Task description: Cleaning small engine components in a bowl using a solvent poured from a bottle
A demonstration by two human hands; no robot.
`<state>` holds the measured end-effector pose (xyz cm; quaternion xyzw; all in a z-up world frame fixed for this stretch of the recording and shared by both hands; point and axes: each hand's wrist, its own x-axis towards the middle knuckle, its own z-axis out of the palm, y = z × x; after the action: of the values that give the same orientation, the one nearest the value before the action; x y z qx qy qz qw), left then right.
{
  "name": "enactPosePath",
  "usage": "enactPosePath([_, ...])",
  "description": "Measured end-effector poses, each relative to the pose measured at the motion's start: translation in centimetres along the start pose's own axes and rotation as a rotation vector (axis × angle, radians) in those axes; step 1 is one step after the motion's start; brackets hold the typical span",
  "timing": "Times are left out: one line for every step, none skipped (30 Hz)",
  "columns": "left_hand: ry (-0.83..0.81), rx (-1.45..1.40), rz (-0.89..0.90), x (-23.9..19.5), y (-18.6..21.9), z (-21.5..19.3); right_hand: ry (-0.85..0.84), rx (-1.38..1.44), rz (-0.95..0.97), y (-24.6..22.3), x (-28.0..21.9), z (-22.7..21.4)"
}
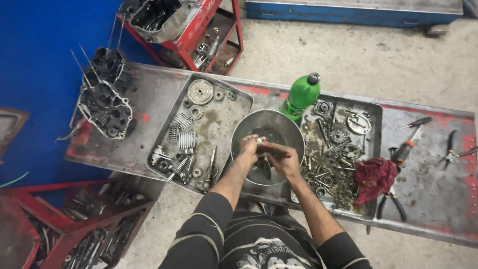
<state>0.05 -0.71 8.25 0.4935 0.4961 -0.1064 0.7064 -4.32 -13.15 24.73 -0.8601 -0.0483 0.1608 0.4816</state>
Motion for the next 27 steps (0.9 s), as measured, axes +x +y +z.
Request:
enactPosePath([0.005, -0.002, 0.002, -0.2, -0.2, -0.3, -0.005, 0.003, -0.003, 0.2, -0.4, 0.0])
enactPosePath([-0.029, -0.109, -0.012, -0.4, -0.3, -0.7, 0.018, -0.057, 0.056, 0.4, -0.8, 0.0])
enactPosePath([-0.064, -0.221, -0.021, -0.4, -0.2, -0.9, 0.040, -0.118, 0.108, 0.5, -0.9, -0.1])
enactPosePath([-0.060, -0.228, -0.014, 0.5, 0.1, -1.2, 0.036, -0.118, 0.098, 0.6, -0.1, 0.1])
enactPosePath([-0.056, -0.254, -0.030, 1.1, -0.5, -1.2, 0.072, -0.089, 0.082, 1.2, -0.1, 0.0])
enactPosePath([-0.052, -0.280, -0.046, 1.6, -1.1, -1.1, 0.108, -0.060, 0.066, 1.8, 0.0, -0.1])
enactPosePath([-0.053, -0.281, -0.043, 1.4, -1.0, -1.0, 0.109, -0.059, 0.063, 2.1, 0.1, 0.6])
enactPosePath([-0.047, -0.280, -0.028, 1.1, -0.8, -0.8, 0.087, -0.013, 0.045, 2.4, 0.2, 1.2])
enactPosePath([-0.043, -0.278, -0.020, 0.6, -1.2, -0.7, 0.064, 0.031, 0.034, 2.9, 0.0, 1.8])
enactPosePath([-0.044, -0.278, -0.023, 0.1, -1.7, -1.1, 0.065, 0.029, 0.036, 2.6, -1.0, 0.7])
enactPosePath([-0.076, -0.250, -0.044, 0.2, -1.1, -1.6, 0.067, -0.069, 0.096, 1.8, -1.1, -0.1])
enactPosePath([-0.108, -0.222, -0.066, 0.3, -0.5, -2.1, 0.071, -0.166, 0.156, 1.1, -1.1, -1.0])
enactPosePath([-0.108, -0.219, -0.075, 0.2, -1.2, -2.4, 0.070, -0.168, 0.165, 3.1, -0.3, -0.6])
enactPosePath([-0.079, -0.163, -0.072, 0.0, -1.9, -2.8, 0.059, -0.175, 0.179, 5.1, 0.4, -0.3])
enactPosePath([-0.053, -0.111, -0.050, 0.4, -1.2, -3.0, 0.056, -0.175, 0.175, 6.5, 2.4, 0.1])
enactPosePath([-0.055, -0.112, -0.039, 1.0, -1.5, -2.6, 0.061, -0.173, 0.165, 6.0, 2.8, -1.0])
enactPosePath([-0.068, -0.095, 0.011, 1.4, -2.3, -2.6, 0.079, -0.093, 0.141, 5.7, 2.8, -1.8])
enactPosePath([-0.080, -0.077, 0.060, 1.8, -3.2, -2.6, 0.097, -0.013, 0.118, 5.3, 2.8, -2.7])
enactPosePath([-0.075, -0.079, 0.066, 2.3, -3.6, -2.9, 0.093, -0.009, 0.112, 2.5, 2.1, -3.7])
enactPosePath([-0.057, -0.015, 0.111, 2.8, -4.1, -3.2, 0.154, -0.236, 0.053, -0.2, 1.5, -4.8])
enactPosePath([-0.044, 0.051, 0.154, 3.3, -4.7, -3.2, 0.218, -0.465, -0.003, -2.9, 0.8, -6.1])
enactPosePath([-0.043, 0.051, 0.158, 2.5, -4.3, -3.5, 0.220, -0.464, -0.005, -4.0, 1.6, -5.5])
enactPosePath([-0.087, 0.203, 0.176, 1.7, -4.1, -3.4, 0.294, -0.736, -0.440, -5.1, 2.5, -5.1])
enactPosePath([-0.130, 0.355, 0.195, 0.9, -3.7, -3.3, 0.367, -0.993, -0.885, -6.2, 3.4, -4.7])
enactPosePath([-0.129, 0.351, 0.200, 1.2, -3.8, -3.4, 0.370, -0.993, -0.893, -8.0, 4.1, -4.5])
enactPosePath([-0.134, 0.492, 0.235, 1.5, -3.8, -3.5, 0.099, -1.440, -0.719, -9.8, 4.7, -4.2])
enactPosePath([-0.134, 0.638, 0.268, 1.7, -4.0, -4.1, -0.195, -1.847, -0.494, -11.6, 5.1, -3.6])
